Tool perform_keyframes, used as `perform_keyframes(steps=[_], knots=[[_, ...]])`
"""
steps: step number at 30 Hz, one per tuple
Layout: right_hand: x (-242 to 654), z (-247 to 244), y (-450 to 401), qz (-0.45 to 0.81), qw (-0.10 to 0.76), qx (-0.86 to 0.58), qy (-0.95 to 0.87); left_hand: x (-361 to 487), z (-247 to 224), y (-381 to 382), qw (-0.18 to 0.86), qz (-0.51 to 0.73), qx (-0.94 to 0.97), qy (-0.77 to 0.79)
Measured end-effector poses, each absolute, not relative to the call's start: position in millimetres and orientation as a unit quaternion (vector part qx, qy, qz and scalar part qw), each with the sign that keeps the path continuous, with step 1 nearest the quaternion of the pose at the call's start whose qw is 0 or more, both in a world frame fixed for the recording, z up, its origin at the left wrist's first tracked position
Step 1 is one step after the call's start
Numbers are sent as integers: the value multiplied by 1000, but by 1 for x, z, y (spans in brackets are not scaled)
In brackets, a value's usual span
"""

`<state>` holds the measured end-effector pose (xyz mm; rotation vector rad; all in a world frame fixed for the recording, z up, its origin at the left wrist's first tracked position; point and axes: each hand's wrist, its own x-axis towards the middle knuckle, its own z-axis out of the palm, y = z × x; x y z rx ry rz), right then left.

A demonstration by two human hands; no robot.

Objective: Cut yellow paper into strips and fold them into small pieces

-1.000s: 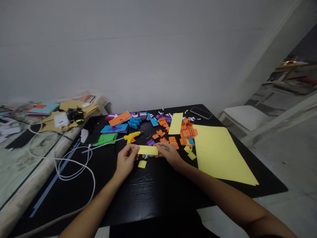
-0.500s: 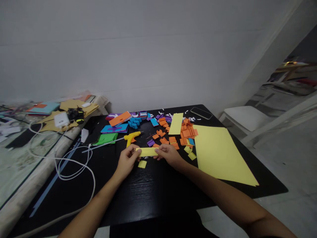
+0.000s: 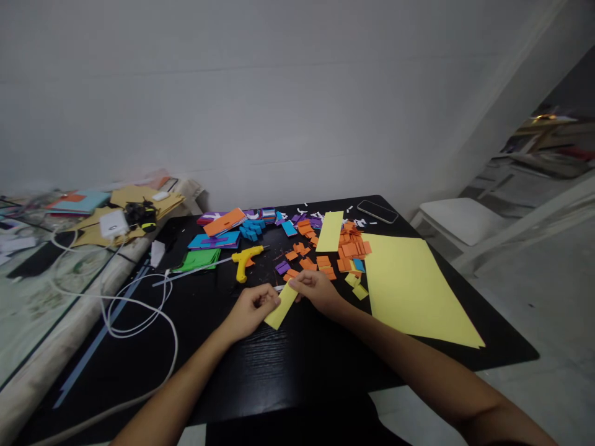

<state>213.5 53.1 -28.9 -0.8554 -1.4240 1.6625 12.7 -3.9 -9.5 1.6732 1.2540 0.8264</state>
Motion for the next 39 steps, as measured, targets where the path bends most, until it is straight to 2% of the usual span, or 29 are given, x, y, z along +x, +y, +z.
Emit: perform_keyframes(steps=[3,11,21,28,39], knots=[[213,-27,48,656,354,-319,-585,13,-11,-4,423,328,679,502],[212,-24,48,676,364,-319,-556,15,-7,-4,424,376,644,515],[212,-26,41,699,266,-274,-605,13,-14,-3,429,316,694,484],[214,-24,38,702,241,-255,-621,16,-10,-6,476,295,700,443],[212,-14,40,681,275,-283,-617,16,-10,-5,499,363,636,463]])
